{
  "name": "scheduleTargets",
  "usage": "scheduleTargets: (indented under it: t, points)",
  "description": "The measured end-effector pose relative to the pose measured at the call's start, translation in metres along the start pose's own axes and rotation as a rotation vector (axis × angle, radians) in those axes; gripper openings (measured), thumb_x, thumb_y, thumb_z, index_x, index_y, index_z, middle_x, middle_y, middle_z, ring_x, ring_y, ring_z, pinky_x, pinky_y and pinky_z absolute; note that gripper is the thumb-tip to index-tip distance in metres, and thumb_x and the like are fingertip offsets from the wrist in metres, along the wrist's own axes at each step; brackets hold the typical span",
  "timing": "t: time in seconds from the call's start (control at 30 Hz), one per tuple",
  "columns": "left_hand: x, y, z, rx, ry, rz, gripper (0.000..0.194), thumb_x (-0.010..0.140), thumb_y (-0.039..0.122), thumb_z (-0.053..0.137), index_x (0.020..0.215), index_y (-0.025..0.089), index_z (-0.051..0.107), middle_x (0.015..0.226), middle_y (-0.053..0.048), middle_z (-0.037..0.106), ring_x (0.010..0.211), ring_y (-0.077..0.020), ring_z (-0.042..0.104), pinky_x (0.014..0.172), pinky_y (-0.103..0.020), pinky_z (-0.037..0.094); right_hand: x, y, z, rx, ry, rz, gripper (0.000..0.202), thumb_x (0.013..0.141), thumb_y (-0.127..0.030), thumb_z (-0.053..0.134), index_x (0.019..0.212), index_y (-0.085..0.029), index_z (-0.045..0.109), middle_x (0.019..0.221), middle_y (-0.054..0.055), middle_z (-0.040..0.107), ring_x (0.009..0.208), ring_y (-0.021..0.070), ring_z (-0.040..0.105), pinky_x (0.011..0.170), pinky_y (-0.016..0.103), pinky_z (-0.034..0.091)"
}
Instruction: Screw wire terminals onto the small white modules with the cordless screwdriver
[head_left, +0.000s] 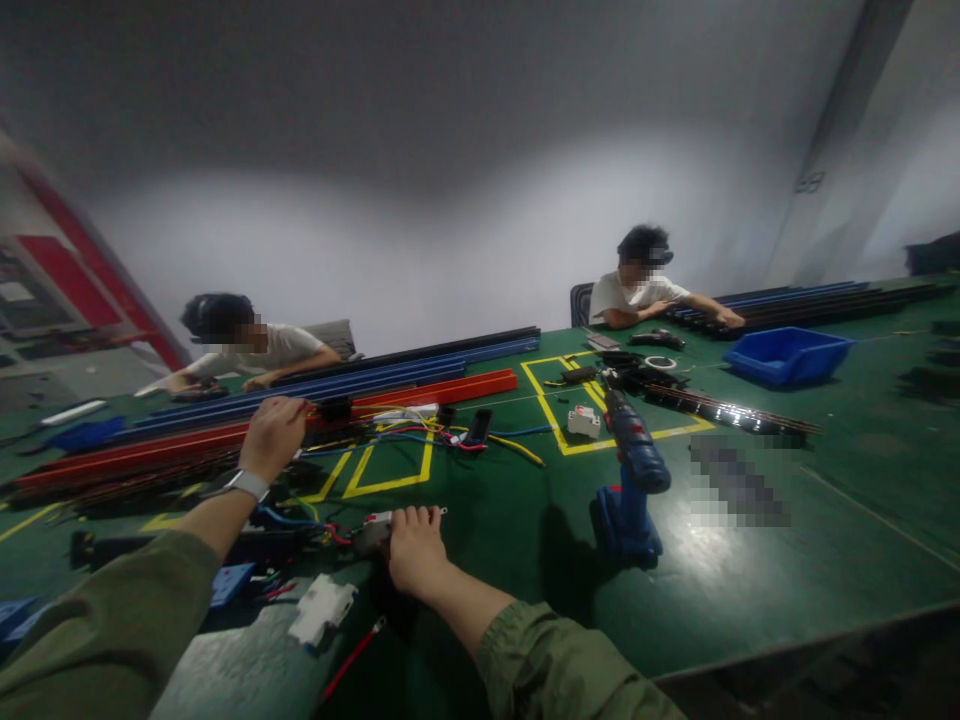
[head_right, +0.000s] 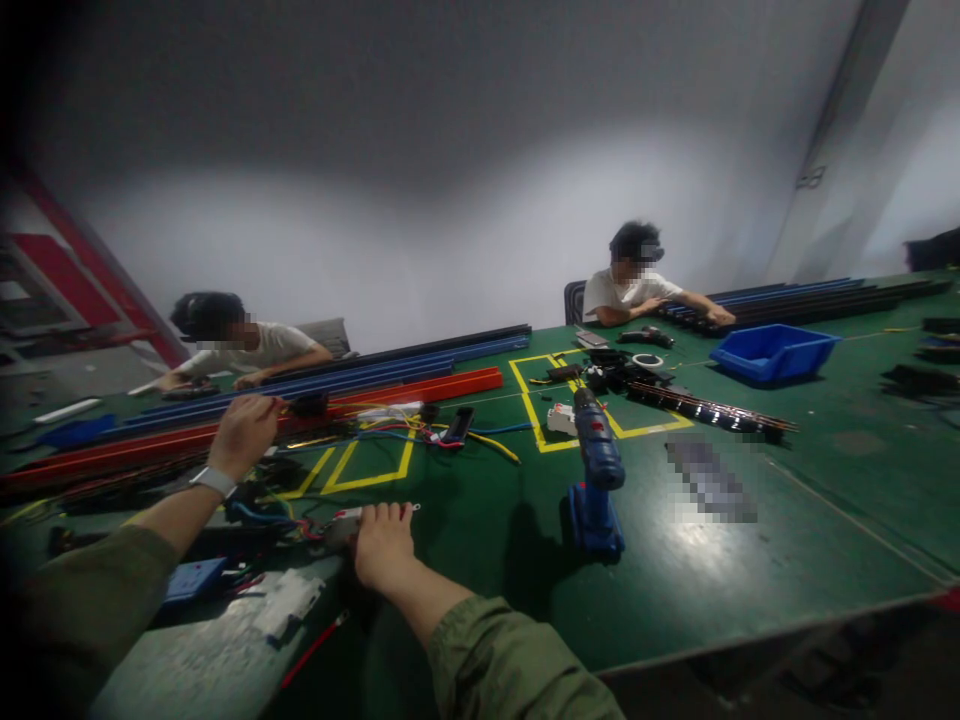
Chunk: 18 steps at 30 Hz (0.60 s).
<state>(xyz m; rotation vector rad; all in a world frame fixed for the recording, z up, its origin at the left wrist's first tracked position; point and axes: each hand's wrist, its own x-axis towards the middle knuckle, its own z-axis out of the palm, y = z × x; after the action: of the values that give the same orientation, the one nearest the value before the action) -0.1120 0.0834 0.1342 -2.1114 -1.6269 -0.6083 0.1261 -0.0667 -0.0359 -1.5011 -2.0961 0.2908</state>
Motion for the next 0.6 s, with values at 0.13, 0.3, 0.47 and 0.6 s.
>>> scheduleTargets:
  t: [0.13,0.3,0.47,0.6]
  points:
    - [0.023,0.032,-0.014,0.001,0.164,0.148,0.035,0.102,0.033,0.024,0.093,0.012,0.051,0.098,-0.006,0.052,0.106,-0.0174,0.043,0.104,-0.032,0.031,-0.001,0.001,0.004,0.0,-0.004,-0.028,0.038,0.089,-0.041,0.054,0.117,-0.016,0.054,0.118,0.017,0.059,0.109,0.0314,0.052,0.103,0.059,0.028]
    - [0.039,0.08,-0.01,-0.093,0.204,0.33,0.03,0.1,0.032,0.032,0.093,0.014,0.054,0.09,-0.008,0.053,0.095,-0.0206,0.045,0.096,-0.038,0.037,0.002,-0.014,0.027,0.037,0.026,-0.014,0.04,0.088,-0.039,0.055,0.119,-0.013,0.052,0.12,0.019,0.057,0.108,0.0328,0.051,0.101,0.061,0.027]
    - [0.036,0.122,0.004,-0.103,0.162,0.401,0.03,0.099,0.032,0.033,0.088,0.018,0.057,0.084,-0.009,0.057,0.087,-0.0242,0.05,0.086,-0.04,0.041,0.019,-0.041,0.051,0.034,-0.078,0.076,0.046,0.08,-0.035,0.063,0.119,-0.012,0.052,0.119,0.021,0.056,0.111,0.0355,0.05,0.1,0.063,0.027]
    - [0.021,0.147,0.019,-0.15,0.124,0.431,0.028,0.097,0.035,0.038,0.086,0.019,0.059,0.086,-0.01,0.06,0.09,-0.0263,0.053,0.083,-0.04,0.043,0.028,-0.054,0.059,0.042,-0.074,0.053,0.043,0.078,-0.025,0.061,0.118,-0.014,0.054,0.118,0.019,0.057,0.109,0.0341,0.053,0.1,0.061,0.029]
